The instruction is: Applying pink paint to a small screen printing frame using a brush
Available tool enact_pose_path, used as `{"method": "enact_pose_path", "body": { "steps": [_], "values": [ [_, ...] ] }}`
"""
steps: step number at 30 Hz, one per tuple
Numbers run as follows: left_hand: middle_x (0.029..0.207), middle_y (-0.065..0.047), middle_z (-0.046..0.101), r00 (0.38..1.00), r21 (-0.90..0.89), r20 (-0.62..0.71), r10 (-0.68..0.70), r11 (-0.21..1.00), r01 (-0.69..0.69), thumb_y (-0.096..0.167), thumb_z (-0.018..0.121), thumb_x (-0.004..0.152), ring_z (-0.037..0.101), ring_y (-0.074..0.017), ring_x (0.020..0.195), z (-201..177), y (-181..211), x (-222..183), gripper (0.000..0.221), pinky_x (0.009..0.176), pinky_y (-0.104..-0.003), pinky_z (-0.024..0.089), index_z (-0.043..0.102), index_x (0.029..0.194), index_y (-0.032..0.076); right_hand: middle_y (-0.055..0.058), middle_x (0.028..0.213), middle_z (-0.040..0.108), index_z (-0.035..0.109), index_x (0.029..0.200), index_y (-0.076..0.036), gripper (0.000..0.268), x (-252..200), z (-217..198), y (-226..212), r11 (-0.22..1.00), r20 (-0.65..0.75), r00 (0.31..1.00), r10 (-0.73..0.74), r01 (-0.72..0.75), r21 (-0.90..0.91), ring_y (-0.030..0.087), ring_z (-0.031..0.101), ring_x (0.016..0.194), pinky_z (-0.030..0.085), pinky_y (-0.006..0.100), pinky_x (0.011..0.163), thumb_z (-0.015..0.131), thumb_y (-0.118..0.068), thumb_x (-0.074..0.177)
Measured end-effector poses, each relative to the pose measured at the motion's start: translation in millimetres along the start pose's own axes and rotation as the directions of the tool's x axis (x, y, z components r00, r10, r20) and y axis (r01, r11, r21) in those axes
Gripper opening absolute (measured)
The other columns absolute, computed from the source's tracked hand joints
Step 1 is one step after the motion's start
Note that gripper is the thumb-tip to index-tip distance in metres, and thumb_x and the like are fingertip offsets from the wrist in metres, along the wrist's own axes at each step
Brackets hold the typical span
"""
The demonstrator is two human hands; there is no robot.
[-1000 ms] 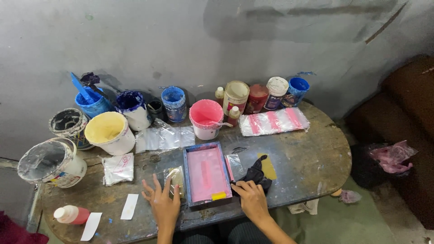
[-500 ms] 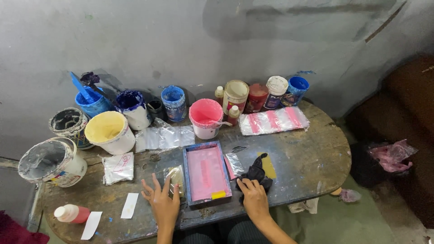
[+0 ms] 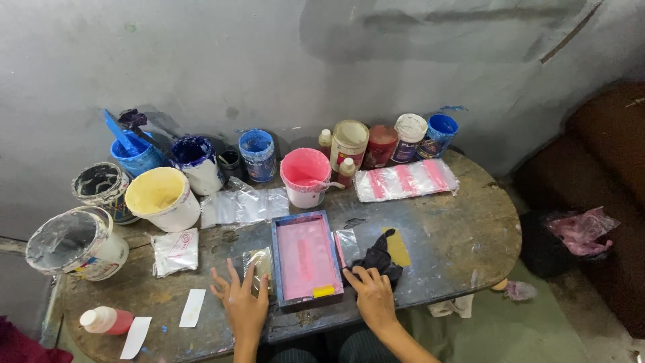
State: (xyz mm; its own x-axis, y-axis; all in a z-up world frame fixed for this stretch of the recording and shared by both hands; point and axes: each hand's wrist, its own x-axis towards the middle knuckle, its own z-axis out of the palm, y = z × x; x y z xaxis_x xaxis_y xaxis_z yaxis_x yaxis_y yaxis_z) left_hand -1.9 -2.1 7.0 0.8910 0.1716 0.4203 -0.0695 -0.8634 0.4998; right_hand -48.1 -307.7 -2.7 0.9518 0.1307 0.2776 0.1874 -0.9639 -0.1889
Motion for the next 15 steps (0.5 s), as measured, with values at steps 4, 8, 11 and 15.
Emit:
{"method": "enact_pose_path", "body": {
  "steps": [4,8,11,15],
  "values": [
    [0.166,-0.022,0.036,1.000,-0.013,0.010,-0.008,1.000,0.008,0.040,0.067,0.091,0.007,-0.0542,0.160,-2,0,0,0.040,0.122,-0.074,0.011,0.073,0.126,0.022,0.004,0.126,0.063,0.065,0.135,-0.018,0.057,1,12,4,0.996,0.019,0.997,0.070,-0.069,-0.063,0.030,0.056,0.101,0.048,0.044,0.073,0.062,0.008,0.083],
    [0.167,-0.022,0.035,1.000,-0.009,0.022,0.012,1.000,-0.012,0.042,0.070,0.088,0.008,-0.0536,0.160,-8,6,1,0.037,0.123,-0.074,0.013,0.077,0.119,0.025,0.003,0.126,0.065,0.068,0.133,-0.018,0.055,2,5,2,0.995,0.037,0.995,0.096,-0.097,0.027,0.029,0.057,0.101,0.046,0.044,0.074,0.060,0.008,0.085],
    [0.167,-0.021,0.033,0.999,-0.026,0.023,0.034,0.999,-0.033,0.045,0.073,0.085,0.009,-0.0535,0.160,-9,10,5,0.033,0.123,-0.074,0.013,0.081,0.109,0.025,0.002,0.122,0.067,0.071,0.130,-0.019,0.058,4,-3,1,0.993,0.000,1.000,0.031,-0.030,0.112,0.028,0.057,0.097,0.042,0.042,0.071,0.058,0.012,0.081],
    [0.168,-0.016,0.031,0.997,-0.077,0.035,0.062,0.995,-0.059,0.042,0.078,0.079,0.007,-0.0497,0.161,-21,21,6,0.025,0.122,-0.076,0.012,0.084,0.094,0.024,0.004,0.121,0.068,0.073,0.128,-0.020,0.057,2,-2,0,0.998,-0.043,0.999,-0.021,0.024,0.064,0.028,0.058,0.094,0.042,0.042,0.068,0.056,0.010,0.083]
  ]
}}
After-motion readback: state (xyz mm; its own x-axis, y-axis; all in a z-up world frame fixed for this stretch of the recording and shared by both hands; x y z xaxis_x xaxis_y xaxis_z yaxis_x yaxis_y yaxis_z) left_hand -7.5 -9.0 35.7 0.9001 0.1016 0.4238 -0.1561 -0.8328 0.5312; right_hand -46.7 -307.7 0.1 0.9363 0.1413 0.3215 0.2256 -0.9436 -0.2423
